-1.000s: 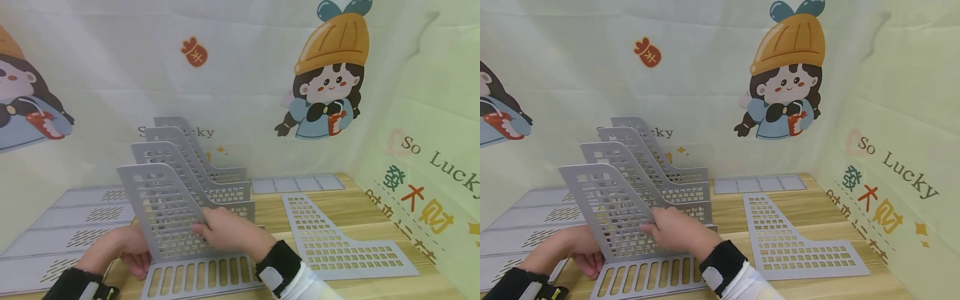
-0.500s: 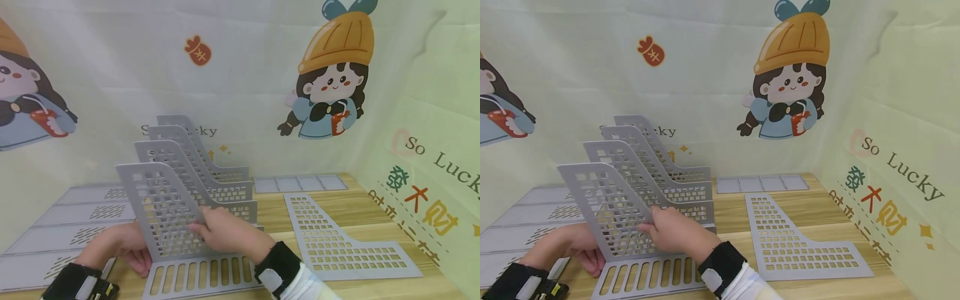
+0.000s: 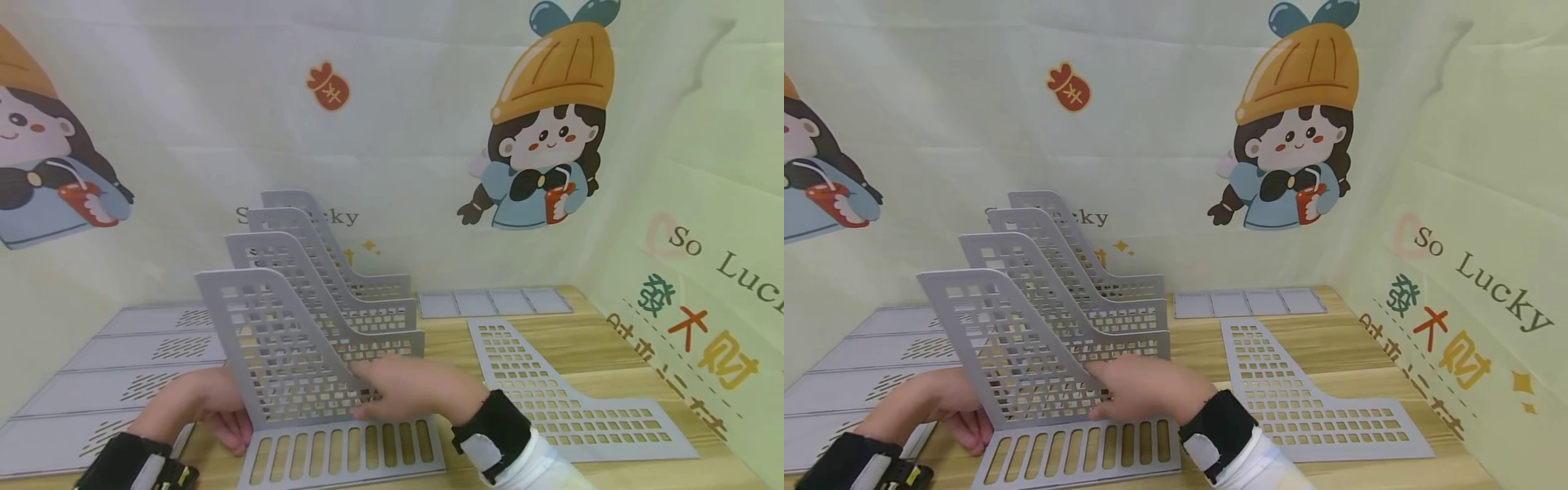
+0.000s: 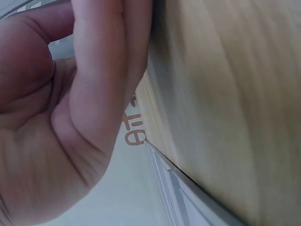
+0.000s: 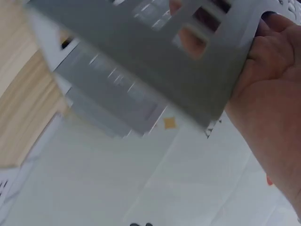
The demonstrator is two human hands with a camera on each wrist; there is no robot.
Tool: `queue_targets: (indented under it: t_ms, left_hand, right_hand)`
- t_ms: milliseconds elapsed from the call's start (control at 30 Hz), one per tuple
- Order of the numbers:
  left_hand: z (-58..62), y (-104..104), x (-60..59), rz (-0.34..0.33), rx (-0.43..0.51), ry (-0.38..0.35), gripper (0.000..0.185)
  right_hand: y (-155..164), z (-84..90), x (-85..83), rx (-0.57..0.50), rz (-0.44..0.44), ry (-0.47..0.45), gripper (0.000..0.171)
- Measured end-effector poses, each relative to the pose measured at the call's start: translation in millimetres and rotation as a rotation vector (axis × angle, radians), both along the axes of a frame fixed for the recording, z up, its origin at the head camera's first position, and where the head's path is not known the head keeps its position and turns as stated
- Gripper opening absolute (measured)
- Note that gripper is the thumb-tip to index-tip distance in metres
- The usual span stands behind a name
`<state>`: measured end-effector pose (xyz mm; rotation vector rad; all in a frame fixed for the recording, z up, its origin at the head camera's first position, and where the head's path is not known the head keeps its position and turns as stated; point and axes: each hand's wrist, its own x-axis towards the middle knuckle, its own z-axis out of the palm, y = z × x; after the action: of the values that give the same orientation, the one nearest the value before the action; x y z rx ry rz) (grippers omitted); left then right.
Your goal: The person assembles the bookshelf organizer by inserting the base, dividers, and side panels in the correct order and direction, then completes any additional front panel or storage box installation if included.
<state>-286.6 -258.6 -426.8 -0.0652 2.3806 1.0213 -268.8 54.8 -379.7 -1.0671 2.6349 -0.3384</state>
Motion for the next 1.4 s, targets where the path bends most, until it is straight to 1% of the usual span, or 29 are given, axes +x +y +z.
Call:
queue_targets:
  t_ms: [100,200,267,300,467,533,633,800,1000,1067,1133,1300,1400]
  left_hand:
    - [0.5,1.3,-0.6,0.004,-0.006,-0.004,0.03]
    - [0.7,1.6,-1.1,-0.001,-0.011,0.001,0.029]
    - [0.5,1.6,-1.2,0.001,-0.011,0.001,0.029]
    - [0.5,1.6,-1.2,0.002,-0.013,-0.001,0.029]
    - [-0.2,1.3,-2.1,0.014,-0.026,-0.018,0.028]
    - [-0.4,1.0,-2.8,0.012,-0.029,-0.017,0.028]
    - [-0.7,1.1,-3.1,0.014,-0.031,-0.016,0.028]
    - [-0.9,0.8,-3.2,0.019,-0.027,-0.019,0.027]
    - [0.2,0.5,-3.2,0.021,-0.029,-0.026,0.028]
    - [0.7,0.2,-3.6,0.021,-0.031,-0.029,0.028]
    - [0.9,-0.2,-4.1,0.019,-0.032,-0.033,0.028]
    - [0.1,-0.8,-4.8,0.01,-0.031,-0.038,0.027]
    - [0.3,-0.9,-5.7,0.005,-0.032,-0.043,0.027]
  right_hand:
    - [13.6,-0.3,1.1,0.025,-0.004,0.01,0.065]
    - [28.2,-1.3,0.4,0.013,-0.02,0.002,0.058]
    - [38.4,-2.0,-0.6,0.004,-0.035,-0.007,0.057]
    - [43.4,-2.5,-0.8,0.0,-0.049,-0.017,0.057]
    - [68.4,-4.4,-2.7,-0.057,-0.142,-0.125,0.059]
    - [79.1,-4.9,-4.4,-0.084,-0.166,-0.144,0.057]
    - [97.2,-4.0,-8.1,-0.115,-0.185,-0.135,0.054]
    - [130.0,1.5,-12.4,-0.109,-0.241,-0.117,0.053]
    - [168.1,4.6,-17.5,-0.037,-0.349,-0.099,0.057]
    - [177.8,3.3,-19.6,-0.012,-0.391,-0.09,0.061]
    - [185.4,0.9,-21.8,0.01,-0.438,-0.073,0.07]
    - [196.7,-5.8,-25.3,0.074,-0.553,-0.02,0.102]
    - [200.6,-8.7,-25.7,0.097,-0.6,-0.042,0.118]
